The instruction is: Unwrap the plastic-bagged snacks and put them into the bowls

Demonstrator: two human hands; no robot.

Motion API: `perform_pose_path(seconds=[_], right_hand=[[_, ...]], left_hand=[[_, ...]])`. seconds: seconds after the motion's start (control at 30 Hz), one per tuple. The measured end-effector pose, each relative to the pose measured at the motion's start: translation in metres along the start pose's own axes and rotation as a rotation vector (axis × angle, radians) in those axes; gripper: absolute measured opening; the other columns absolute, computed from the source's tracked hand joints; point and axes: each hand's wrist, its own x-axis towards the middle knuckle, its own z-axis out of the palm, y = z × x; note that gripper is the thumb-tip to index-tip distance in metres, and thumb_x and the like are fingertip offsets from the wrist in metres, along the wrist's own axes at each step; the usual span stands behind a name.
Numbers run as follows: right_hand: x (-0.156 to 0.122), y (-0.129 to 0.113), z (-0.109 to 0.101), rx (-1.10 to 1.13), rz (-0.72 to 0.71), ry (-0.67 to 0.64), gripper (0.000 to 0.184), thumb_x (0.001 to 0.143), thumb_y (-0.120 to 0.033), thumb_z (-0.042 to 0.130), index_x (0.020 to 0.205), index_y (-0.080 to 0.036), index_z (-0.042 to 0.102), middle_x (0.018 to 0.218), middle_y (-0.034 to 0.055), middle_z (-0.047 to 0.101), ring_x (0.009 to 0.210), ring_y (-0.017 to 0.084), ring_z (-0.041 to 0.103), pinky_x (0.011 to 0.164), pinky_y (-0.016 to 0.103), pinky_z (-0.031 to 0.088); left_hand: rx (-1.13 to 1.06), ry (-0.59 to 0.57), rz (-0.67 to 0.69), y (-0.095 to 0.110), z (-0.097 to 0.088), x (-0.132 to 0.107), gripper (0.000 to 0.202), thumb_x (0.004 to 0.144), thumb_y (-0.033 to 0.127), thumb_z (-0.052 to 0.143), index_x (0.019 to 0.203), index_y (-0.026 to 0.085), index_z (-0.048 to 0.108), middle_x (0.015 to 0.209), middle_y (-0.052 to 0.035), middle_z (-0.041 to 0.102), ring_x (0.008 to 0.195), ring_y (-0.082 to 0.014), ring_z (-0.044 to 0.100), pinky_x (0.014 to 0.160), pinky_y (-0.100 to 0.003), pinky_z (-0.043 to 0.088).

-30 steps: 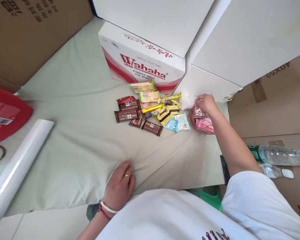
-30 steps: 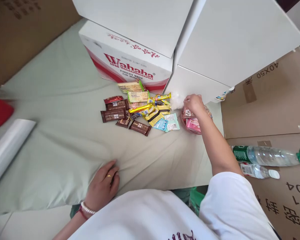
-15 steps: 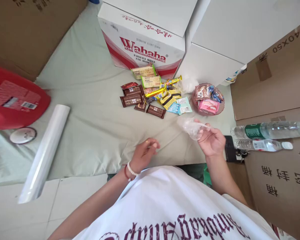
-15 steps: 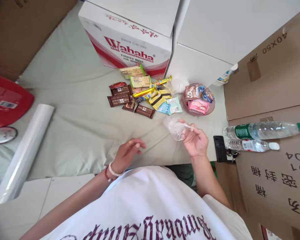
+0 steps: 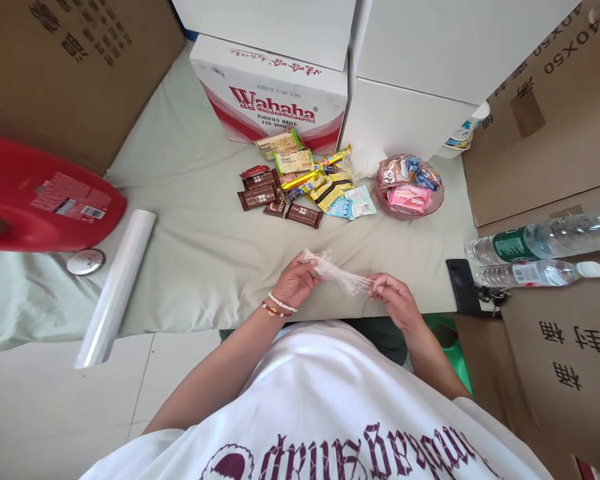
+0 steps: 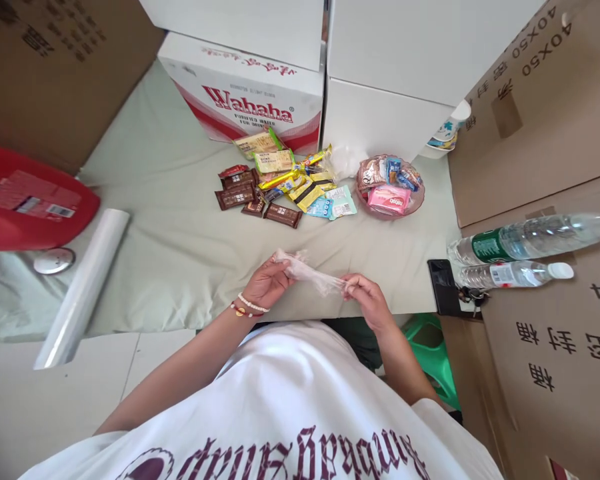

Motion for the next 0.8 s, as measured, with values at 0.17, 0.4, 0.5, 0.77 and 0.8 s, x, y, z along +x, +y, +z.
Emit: perform_pose_path(seconds=[0.17,0.4,0.5,0.77,0.8], right_hand=[[0.02,-0.02,-0.028,-0.369,-0.109,0.0,0.039,0.099,-0.06,0.059,0.106,-0.026,0.076,0.119,0.0068,0.073,0.113,0.024,0.065,0.1,0.039,0.052],[0.061,0.003,0.025,-0.315,-0.054,-0.097,0.037,0.083,-0.058,0.074,0.087,-0.022,0.07,0.084,0.0019,0.07,0.077,0.018,0.064,0.074,0.031,0.052],[0.06,0.024,0.054,-0.309,-0.09,0.136,0.033,0.086,-0.055,0.069,0.08,-0.022,0.065,0.075,-0.0002,0.065,0.071,0.016,0.059,0.07,0.03,0.049],[0.063,0.016,0.071,-0.1,-0.037,0.172,0.027,0.076,-0.049,0.077,0.079,-0.023,0.068,0.077,-0.0009,0.067,0.071,0.016,0.06,0.072,0.029,0.052],[0.065,0.01,0.065,-0.019,-0.012,0.186,0.028,0.074,-0.048,0.08,0.076,-0.023,0.067,0.076,-0.0013,0.067,0.071,0.015,0.06,0.073,0.029,0.053]], left_hand=[[0.145,-0.082,0.091,0.001,0.01,-0.012,0.031,0.065,0.021,0.09,0.089,0.018,0.071,0.103,-0.0046,0.077,0.096,-0.0205,0.072,0.082,-0.032,0.056],[0.475,-0.049,0.281,-0.026,0.027,-0.007,0.045,0.065,0.036,0.091,0.102,0.02,0.071,0.125,-0.0086,0.068,0.11,-0.0232,0.064,0.092,-0.035,0.051],[0.671,0.296,0.504,-0.031,0.024,-0.006,0.056,0.069,0.04,0.09,0.114,0.023,0.062,0.125,-0.0081,0.064,0.114,-0.0215,0.06,0.097,-0.035,0.05],[0.449,0.113,0.114,-0.026,0.012,-0.012,0.054,0.056,0.047,0.096,0.092,0.02,0.066,0.09,-0.0008,0.071,0.082,-0.0163,0.065,0.076,-0.031,0.053],[0.428,0.112,0.096,-0.021,0.008,-0.012,0.055,0.054,0.046,0.097,0.09,0.02,0.065,0.087,0.0005,0.07,0.08,-0.0154,0.065,0.074,-0.03,0.053]])
